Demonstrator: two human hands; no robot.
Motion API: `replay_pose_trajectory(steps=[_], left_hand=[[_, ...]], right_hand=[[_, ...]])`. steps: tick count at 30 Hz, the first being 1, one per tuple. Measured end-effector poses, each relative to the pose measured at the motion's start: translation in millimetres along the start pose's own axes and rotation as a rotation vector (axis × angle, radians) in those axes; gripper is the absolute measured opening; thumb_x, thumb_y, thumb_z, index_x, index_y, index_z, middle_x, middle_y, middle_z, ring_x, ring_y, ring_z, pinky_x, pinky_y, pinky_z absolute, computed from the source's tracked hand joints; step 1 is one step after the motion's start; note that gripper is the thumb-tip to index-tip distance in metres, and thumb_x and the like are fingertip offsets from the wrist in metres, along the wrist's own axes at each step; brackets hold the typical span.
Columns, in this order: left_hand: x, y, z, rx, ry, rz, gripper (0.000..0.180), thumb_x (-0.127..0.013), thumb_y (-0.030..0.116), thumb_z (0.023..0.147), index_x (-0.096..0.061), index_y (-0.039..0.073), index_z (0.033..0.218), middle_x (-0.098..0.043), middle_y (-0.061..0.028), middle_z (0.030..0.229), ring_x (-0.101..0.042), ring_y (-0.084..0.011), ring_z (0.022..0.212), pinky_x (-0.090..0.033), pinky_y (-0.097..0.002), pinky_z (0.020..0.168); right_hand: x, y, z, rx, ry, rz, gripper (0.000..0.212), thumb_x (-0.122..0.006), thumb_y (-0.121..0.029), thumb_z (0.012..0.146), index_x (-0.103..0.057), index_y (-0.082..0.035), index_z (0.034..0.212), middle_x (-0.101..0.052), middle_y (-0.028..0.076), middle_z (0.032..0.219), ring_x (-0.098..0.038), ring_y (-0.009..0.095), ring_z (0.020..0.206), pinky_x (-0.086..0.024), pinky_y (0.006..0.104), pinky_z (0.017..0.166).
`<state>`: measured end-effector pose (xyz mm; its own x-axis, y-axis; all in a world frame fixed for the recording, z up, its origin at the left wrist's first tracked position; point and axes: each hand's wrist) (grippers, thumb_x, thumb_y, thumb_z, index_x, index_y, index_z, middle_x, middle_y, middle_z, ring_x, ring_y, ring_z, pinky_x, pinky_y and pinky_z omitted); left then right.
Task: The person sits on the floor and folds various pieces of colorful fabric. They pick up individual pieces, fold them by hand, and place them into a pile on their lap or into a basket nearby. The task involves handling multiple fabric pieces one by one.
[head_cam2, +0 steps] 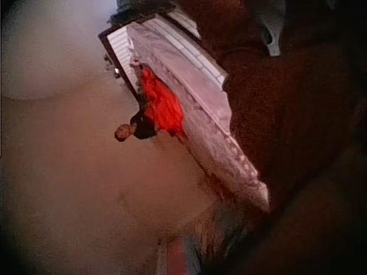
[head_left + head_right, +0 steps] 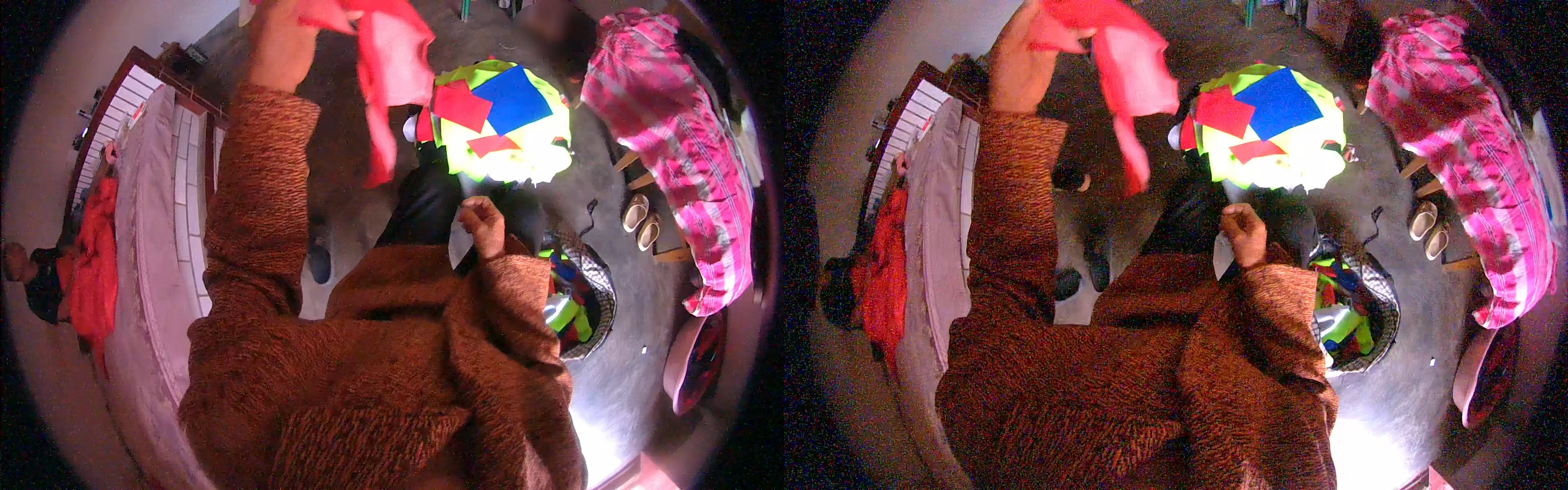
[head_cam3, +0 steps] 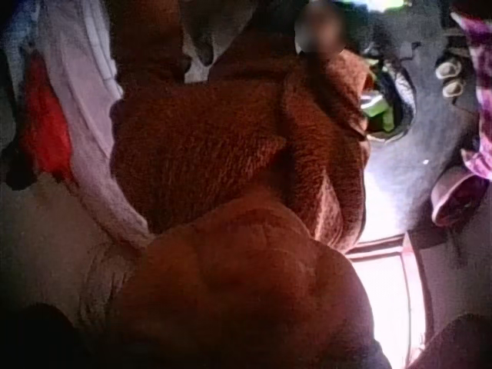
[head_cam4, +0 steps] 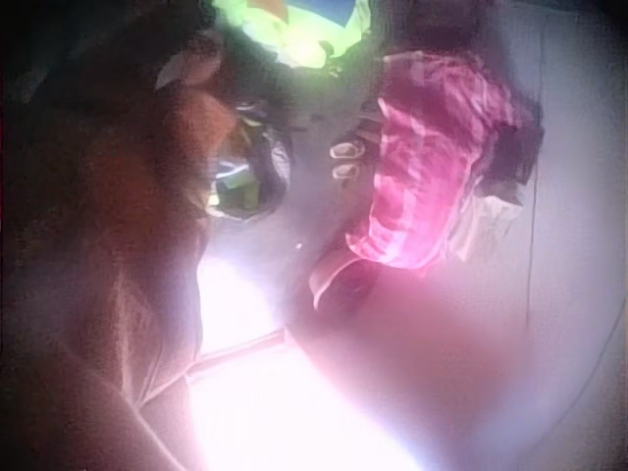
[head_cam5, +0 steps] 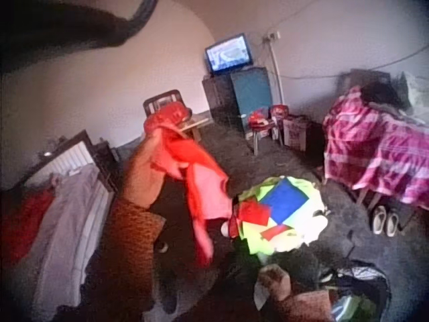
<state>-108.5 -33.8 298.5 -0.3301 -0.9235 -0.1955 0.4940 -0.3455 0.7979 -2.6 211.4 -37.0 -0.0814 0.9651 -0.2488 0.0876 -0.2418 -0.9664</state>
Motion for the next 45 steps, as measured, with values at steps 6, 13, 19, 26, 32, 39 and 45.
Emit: replay_pose_trajectory(steps=[6,13,19,26,32,39,45], left_hand=[[-77,-5,62,-0.194,-0.038,-0.233,0.028,-0.045,0.026,0.091,-0.055,0.002,0.099,-0.06,-0.0098,0.089,-0.058,-0.023,0.085,-0.048,-0.0434,0.079],[-115,-78,61,-0.146,0.096,-0.513,0.037,-0.051,0.033,0.088,-0.052,0.001,0.105,-0.06,-0.0073,0.097,-0.06,-0.0239,0.087,-0.044,-0.0429,0.087],[-4,-247,-51,0.554,0.383,-0.252,0.042,-0.046,0.039,0.089,-0.045,0.005,0.114,-0.049,-0.0152,0.114,-0.056,-0.0369,0.094,-0.049,-0.0505,0.081],[33,-255,-48,0.651,0.86,-0.112,0.04,-0.05,0.025,0.084,-0.043,0.002,0.115,-0.049,-0.0176,0.117,-0.054,-0.0331,0.097,-0.048,-0.0514,0.078],[45,-251,-39,0.27,0.675,0.736,0.034,-0.063,0.015,0.076,-0.049,0.004,0.104,-0.05,-0.0122,0.103,-0.049,-0.0242,0.098,-0.04,-0.0351,0.085],[-28,-234,-30,-0.044,0.058,1.102,0.033,-0.065,0.01,0.072,-0.052,0.006,0.102,-0.054,-0.014,0.106,-0.05,-0.0298,0.102,-0.039,-0.0363,0.088],[-25,-269,-24,-0.021,-0.186,1.259,0.031,-0.067,0.016,0.072,-0.056,0.007,0.099,-0.06,-0.0164,0.096,-0.058,-0.0337,0.087,-0.046,-0.0413,0.074]], right_hand=[[-10,-16,-9,-0.04,-0.035,0.091,0.01,-0.057,0.001,0.08,-0.055,-0.005,0.088,-0.053,-0.001,0.069,-0.047,0.007,0.059,-0.039,0.02,0.055],[-1,-17,-4,-0.068,0.007,0.064,0.012,-0.056,0.0,0.08,-0.055,-0.006,0.089,-0.055,0.0,0.072,-0.049,0.007,0.063,-0.039,0.0205,0.055],[-7,-21,-5,-0.077,-0.024,0.06,0.013,-0.056,0.003,0.079,-0.054,-0.004,0.09,-0.054,0.0,0.074,-0.05,0.008,0.065,-0.041,0.0216,0.058],[-4,-18,-4,-0.074,-0.034,0.07,0.012,-0.056,0.001,0.079,-0.054,-0.003,0.09,-0.055,0.002,0.074,-0.051,0.009,0.065,-0.042,0.0223,0.058],[-5,-17,-4,-0.062,-0.063,0.069,0.012,-0.056,0.001,0.079,-0.054,-0.003,0.09,-0.055,0.002,0.075,-0.052,0.009,0.066,-0.042,0.0224,0.059],[-2,-17,-3,-0.069,-0.056,0.107,0.011,-0.057,-0.001,0.08,-0.054,-0.004,0.091,-0.056,0.002,0.075,-0.052,0.009,0.067,-0.042,0.0222,0.059],[-2,-28,-4,-0.091,-0.054,0.075,0.011,-0.056,-0.002,0.081,-0.054,-0.004,0.091,-0.055,0.001,0.074,-0.05,0.008,0.066,-0.041,0.0216,0.059]])
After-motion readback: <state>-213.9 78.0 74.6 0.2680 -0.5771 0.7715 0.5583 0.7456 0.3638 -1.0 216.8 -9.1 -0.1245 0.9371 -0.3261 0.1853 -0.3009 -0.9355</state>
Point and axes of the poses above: each hand's wrist, its own z-axis towards the middle knuckle, its own x-axis out of the back of the hand, y = z × x
